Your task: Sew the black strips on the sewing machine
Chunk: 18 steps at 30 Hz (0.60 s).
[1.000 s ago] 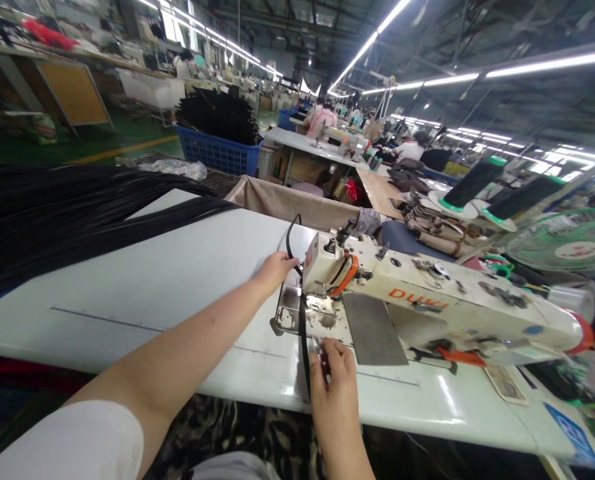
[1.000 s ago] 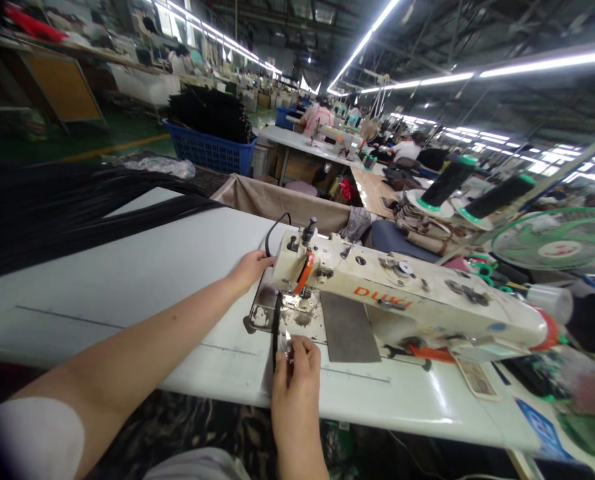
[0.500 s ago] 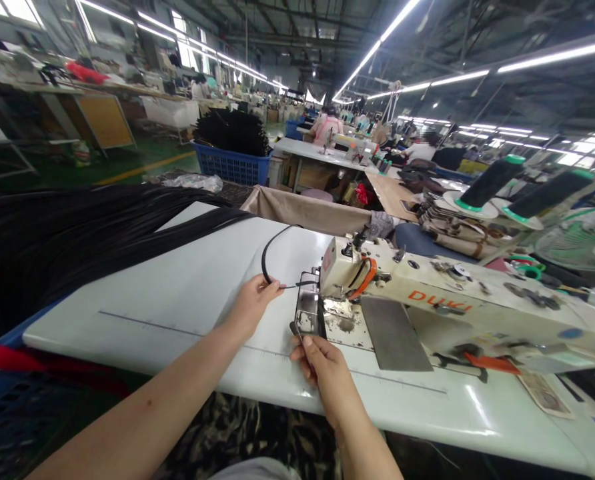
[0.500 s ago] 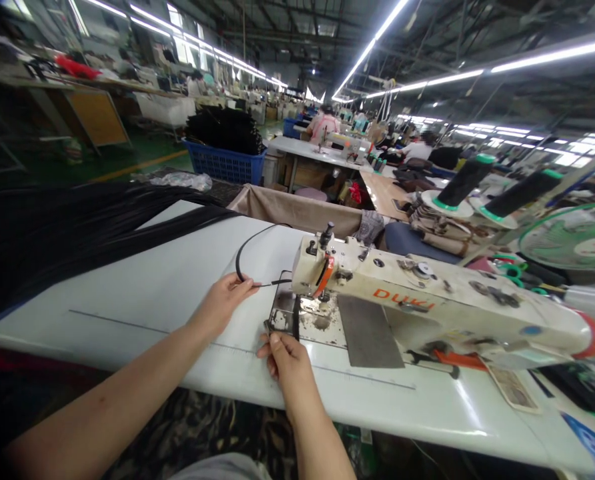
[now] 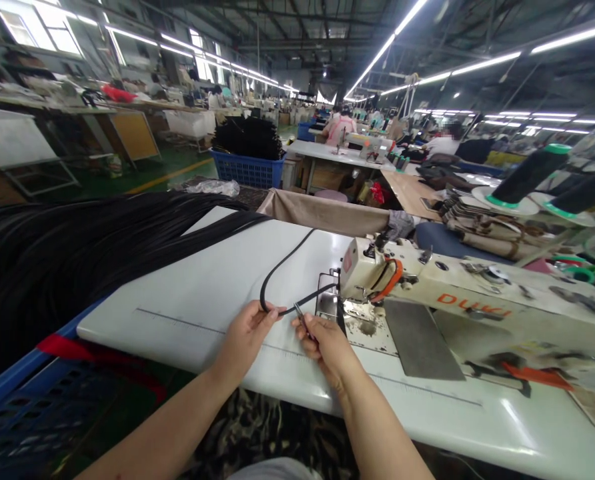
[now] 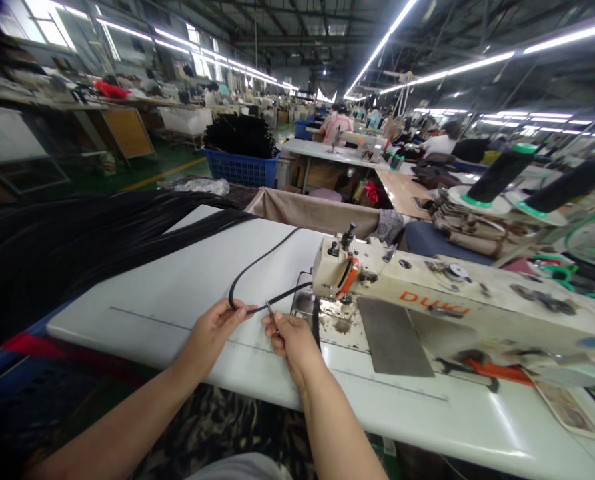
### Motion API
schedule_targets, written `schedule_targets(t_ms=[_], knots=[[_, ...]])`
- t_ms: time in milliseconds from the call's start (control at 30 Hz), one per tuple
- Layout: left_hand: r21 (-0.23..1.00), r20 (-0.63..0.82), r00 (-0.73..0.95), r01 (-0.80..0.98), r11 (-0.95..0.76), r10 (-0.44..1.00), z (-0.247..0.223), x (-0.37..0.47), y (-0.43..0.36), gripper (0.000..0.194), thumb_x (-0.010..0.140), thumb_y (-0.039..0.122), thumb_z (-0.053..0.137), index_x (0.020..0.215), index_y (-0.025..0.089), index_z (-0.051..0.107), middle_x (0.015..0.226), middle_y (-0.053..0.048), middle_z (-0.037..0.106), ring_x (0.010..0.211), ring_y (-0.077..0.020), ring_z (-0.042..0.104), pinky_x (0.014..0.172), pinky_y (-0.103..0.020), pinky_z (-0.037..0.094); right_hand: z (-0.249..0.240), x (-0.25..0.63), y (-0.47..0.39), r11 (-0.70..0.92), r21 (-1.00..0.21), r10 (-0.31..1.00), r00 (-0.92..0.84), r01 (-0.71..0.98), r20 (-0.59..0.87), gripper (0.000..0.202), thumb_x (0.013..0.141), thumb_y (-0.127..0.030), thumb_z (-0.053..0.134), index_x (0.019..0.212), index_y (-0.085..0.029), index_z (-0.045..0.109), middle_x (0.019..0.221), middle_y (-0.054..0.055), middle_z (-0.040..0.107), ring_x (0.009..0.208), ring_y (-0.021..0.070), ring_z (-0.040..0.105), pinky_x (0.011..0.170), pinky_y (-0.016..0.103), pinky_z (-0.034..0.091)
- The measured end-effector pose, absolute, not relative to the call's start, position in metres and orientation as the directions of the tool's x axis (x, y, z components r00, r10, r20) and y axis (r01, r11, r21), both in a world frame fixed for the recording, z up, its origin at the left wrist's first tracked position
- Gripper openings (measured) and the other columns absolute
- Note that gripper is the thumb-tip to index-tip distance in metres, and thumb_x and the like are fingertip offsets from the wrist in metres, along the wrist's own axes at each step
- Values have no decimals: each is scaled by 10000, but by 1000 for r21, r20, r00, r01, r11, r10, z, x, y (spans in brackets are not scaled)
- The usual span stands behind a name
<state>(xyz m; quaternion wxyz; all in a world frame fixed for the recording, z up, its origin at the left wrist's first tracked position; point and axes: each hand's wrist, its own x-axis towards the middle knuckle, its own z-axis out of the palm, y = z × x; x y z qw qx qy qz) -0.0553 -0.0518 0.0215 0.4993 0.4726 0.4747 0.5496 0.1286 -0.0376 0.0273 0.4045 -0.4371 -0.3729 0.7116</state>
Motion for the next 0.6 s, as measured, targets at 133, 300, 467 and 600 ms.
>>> schedule_targets(t_ms=[133,300,467,600], knots=[[994,13,-64,-110,-20,998,21,-64,-57,394,868,539,720,1002,183,618,1105,-101,771,1154,-245,710,1051,-397,561,28,124,-35,-372,-910,900,-311,-182,-306,610,750,-716,730,897,-129,657,655,-53,447,487,38,205,479,222,97],[1000,-23,-70,-20,22,997,25,-80,-58,418,890,578,679,1003,178,633,1059,-97,771,1086,-234,724,1038,-380,548,30,131,-49,-216,-976,958,-195,2,-212,412,842,-580,697,797,-190,571,658,-54,433,570,91,339,547,231,235],[982,-97,-22,161,99,995,28,-121,-49,493,826,655,679,940,177,648,972,-97,765,918,-237,737,877,-353,585,29,158,-79,143,-562,975,-20,815,219,46,907,-228,603,904,-199,639,896,39,589,843,195,545,751,299,398],[842,-58,-52,533,77,997,24,-166,-39,565,812,669,625,1081,180,712,762,-30,706,684,-201,661,699,-309,543,20,178,-96,19,-162,967,23,987,255,593,879,-80,560,1451,-239,553,1125,85,644,937,227,646,729,299,456]])
